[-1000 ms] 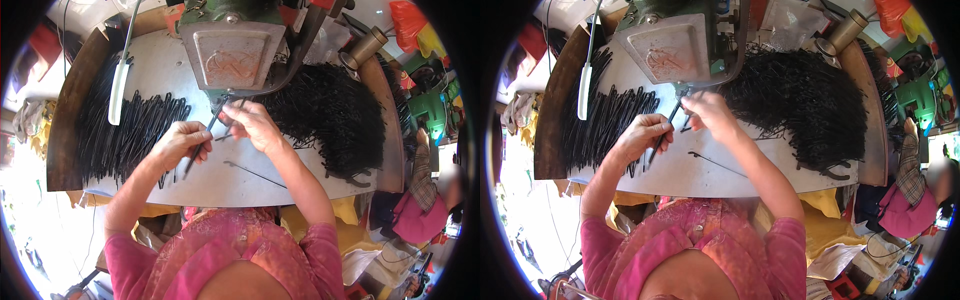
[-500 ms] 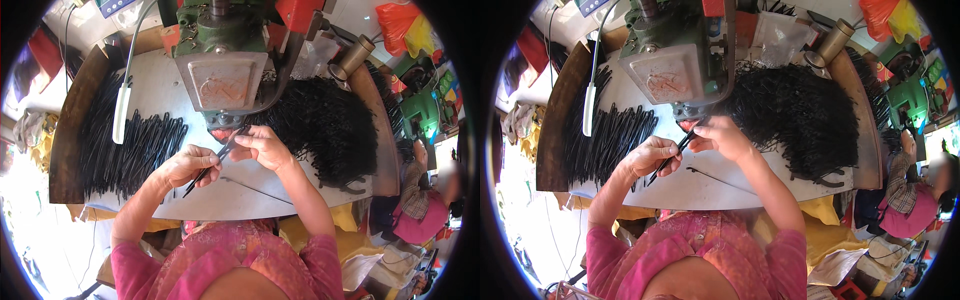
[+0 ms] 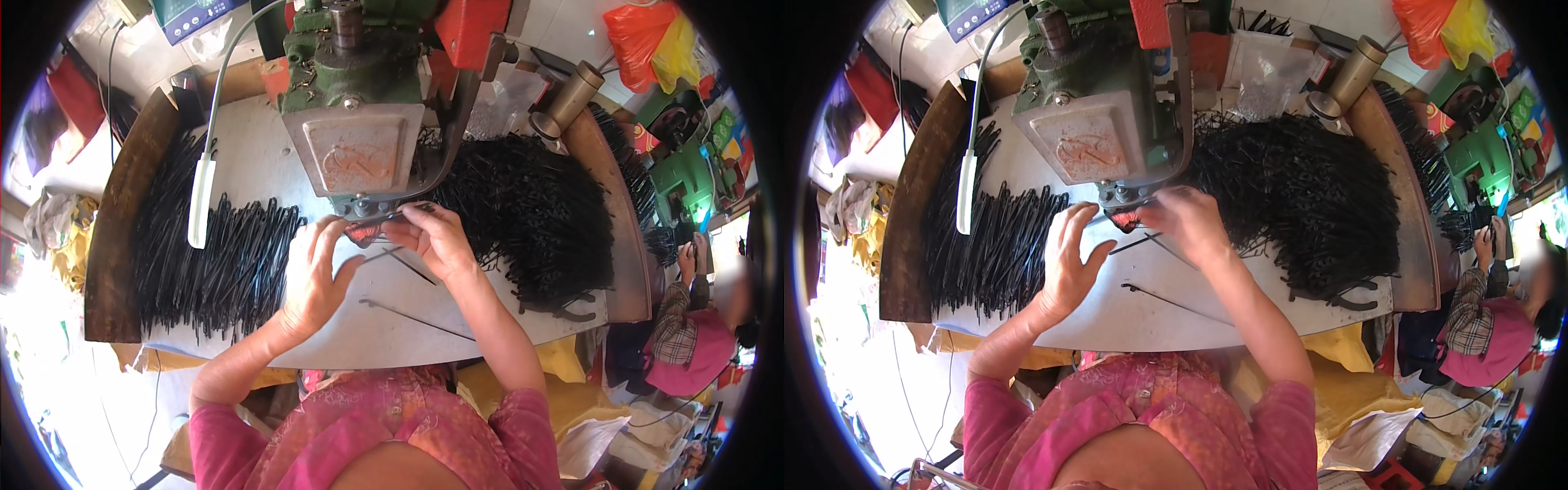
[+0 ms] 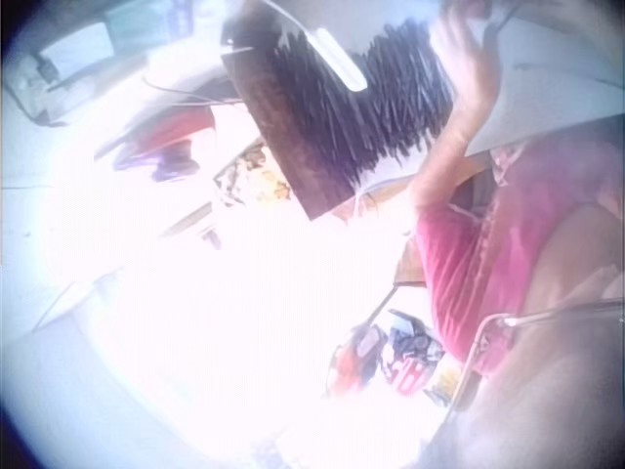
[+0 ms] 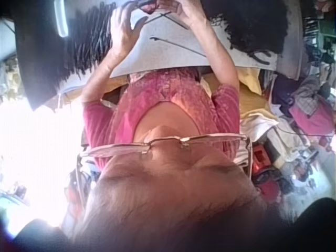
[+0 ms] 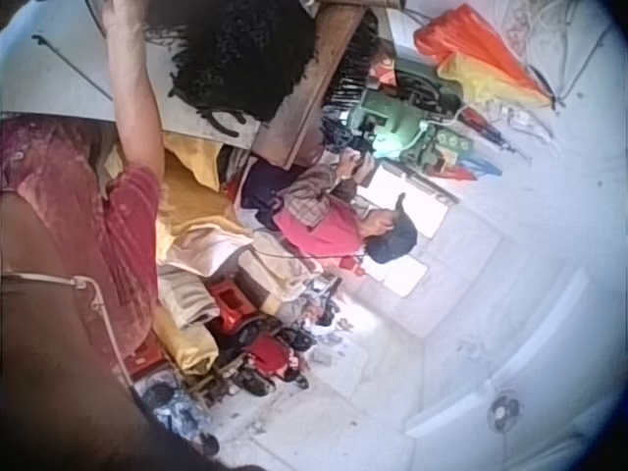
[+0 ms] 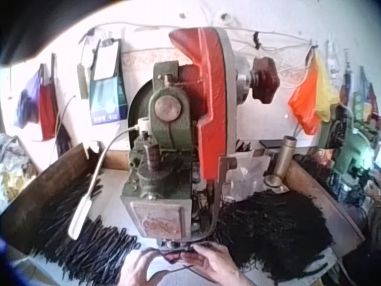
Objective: Use a machine to process black rods, bundle them together, and place the bundle into a large storage bag.
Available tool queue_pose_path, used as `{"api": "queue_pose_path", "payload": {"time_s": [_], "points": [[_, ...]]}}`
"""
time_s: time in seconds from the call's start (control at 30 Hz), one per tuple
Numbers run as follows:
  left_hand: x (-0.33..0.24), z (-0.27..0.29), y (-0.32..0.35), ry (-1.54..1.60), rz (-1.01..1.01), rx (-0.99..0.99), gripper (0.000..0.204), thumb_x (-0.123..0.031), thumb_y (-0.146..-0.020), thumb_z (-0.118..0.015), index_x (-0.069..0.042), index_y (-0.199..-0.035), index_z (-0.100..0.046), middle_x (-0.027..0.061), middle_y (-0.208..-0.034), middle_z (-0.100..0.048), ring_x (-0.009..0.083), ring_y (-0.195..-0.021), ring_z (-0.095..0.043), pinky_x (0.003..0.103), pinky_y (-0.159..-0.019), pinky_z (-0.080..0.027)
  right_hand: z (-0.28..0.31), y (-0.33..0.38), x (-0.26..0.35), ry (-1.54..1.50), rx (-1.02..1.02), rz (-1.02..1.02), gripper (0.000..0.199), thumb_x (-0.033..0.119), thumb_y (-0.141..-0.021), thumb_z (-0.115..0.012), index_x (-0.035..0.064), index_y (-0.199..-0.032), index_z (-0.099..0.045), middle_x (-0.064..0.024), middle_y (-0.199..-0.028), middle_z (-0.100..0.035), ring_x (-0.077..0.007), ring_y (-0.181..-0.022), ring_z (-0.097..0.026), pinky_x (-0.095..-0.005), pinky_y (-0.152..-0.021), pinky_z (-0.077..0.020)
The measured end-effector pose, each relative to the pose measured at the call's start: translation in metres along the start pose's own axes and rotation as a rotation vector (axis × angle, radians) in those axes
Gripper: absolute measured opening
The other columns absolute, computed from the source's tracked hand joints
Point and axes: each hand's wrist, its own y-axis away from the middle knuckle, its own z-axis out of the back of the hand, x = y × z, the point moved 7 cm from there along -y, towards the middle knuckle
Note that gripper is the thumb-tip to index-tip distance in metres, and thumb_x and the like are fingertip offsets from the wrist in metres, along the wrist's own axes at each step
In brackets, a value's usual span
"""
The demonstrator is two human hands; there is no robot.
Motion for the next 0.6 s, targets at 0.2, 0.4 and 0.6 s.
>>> {"api": "queue_pose_path", "payload": {"time_s": [0.2, 0.4, 0.6], "points": [[0.040, -0.066, 0.028, 1.303, 1.089, 0.310, 0.027, -0.029, -0.081, -0.055, -0.002, -0.078, -0.054, 0.0083, -0.067, -0.058, 0.0126, -0.055, -0.053, 0.021, -0.048, -0.041, 0.008, -0.012, 0.002, -0.133, -0.062, 0.072, 0.013, 0.007, -0.081, -0.053, -0.0031, -0.089, -0.052, -0.0162, -0.089, -0.058, -0.0283, -0.083, -0.060, -0.0364, -0.072, -0.0515], [0.079, -0.078, 0.010, 1.495, 1.149, 0.035, 0.019, -0.025, -0.082, -0.054, -0.006, -0.079, -0.054, 0.0040, -0.064, -0.057, 0.0107, -0.052, -0.050, 0.021, -0.045, -0.038, -0.001, -0.012, 0.004, -0.158, -0.120, 0.111, 0.017, 0.009, -0.080, -0.052, -0.0056, -0.088, -0.050, -0.0174, -0.086, -0.058, -0.0266, -0.077, -0.060, -0.0336, -0.068, -0.0514], [0.084, -0.077, 0.006, 1.452, 1.113, -0.017, 0.015, -0.019, -0.082, -0.053, -0.004, -0.079, -0.054, 0.0050, -0.063, -0.056, 0.0111, -0.050, -0.048, 0.021, -0.045, -0.037, -0.003, -0.014, 0.000, -0.152, -0.124, 0.128, 0.019, 0.010, -0.081, -0.051, -0.0057, -0.092, -0.049, -0.0154, -0.088, -0.057, -0.0247, -0.079, -0.060, -0.0331, -0.069, -0.0508]]}}
